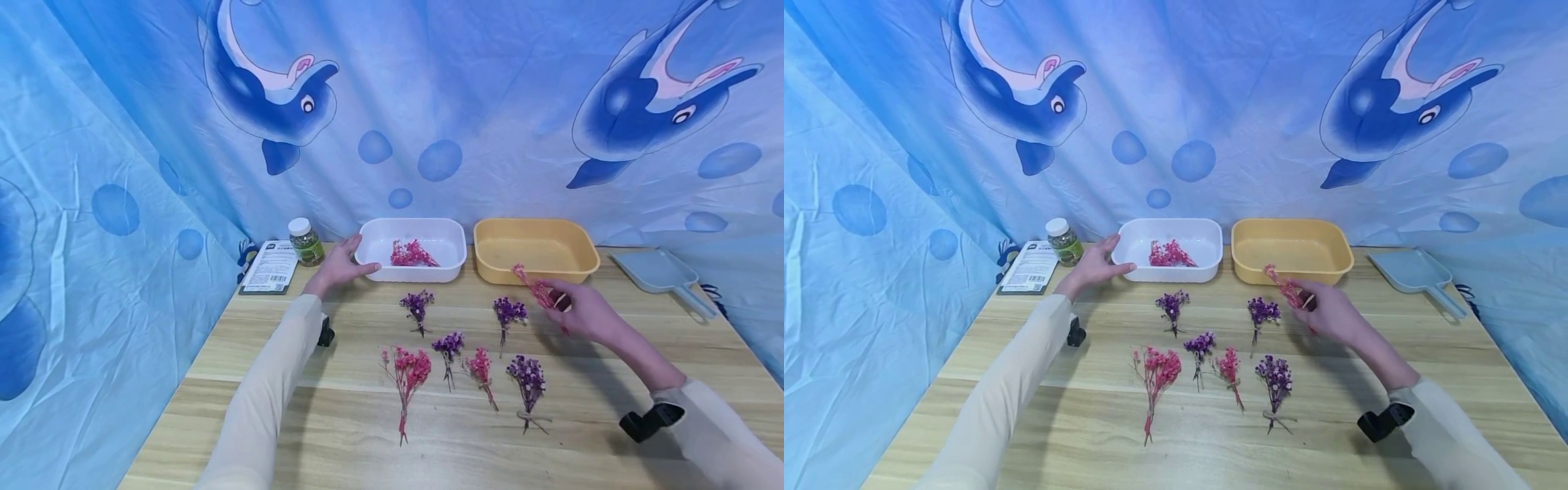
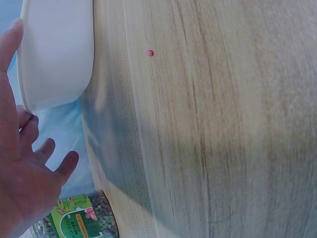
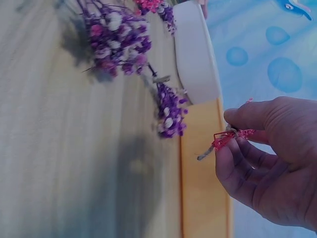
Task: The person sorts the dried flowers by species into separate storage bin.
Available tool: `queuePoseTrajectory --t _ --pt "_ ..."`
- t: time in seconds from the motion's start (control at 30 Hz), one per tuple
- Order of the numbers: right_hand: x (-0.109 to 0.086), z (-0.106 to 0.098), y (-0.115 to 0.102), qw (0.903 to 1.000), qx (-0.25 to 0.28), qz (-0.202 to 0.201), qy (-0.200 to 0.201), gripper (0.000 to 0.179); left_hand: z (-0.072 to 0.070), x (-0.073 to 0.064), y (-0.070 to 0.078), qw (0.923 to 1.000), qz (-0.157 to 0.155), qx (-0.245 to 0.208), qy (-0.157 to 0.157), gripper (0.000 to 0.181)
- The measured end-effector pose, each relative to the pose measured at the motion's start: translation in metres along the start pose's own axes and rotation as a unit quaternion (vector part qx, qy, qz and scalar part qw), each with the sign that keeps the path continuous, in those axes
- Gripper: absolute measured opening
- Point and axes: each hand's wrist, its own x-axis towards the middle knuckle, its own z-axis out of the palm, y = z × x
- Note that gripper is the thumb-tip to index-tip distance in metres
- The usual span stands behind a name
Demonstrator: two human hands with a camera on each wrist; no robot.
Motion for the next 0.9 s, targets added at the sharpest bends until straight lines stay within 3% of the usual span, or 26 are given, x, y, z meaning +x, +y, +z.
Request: queuePoseTrajectory --t 0.47,0.9 --pt "0.054 -0.001 -0.025 0.9983 -0.006 -0.005 -0.057 0.059 0.002 0.001 -0.003 1.0000 0.000 -0.002 0.007 0.108" --pt "0.118 0.014 -0.042 0.9953 -0.003 -0.014 -0.096 0.059 0.003 0.002 -0.003 1.0000 0.004 0.006 0.004 0.106"
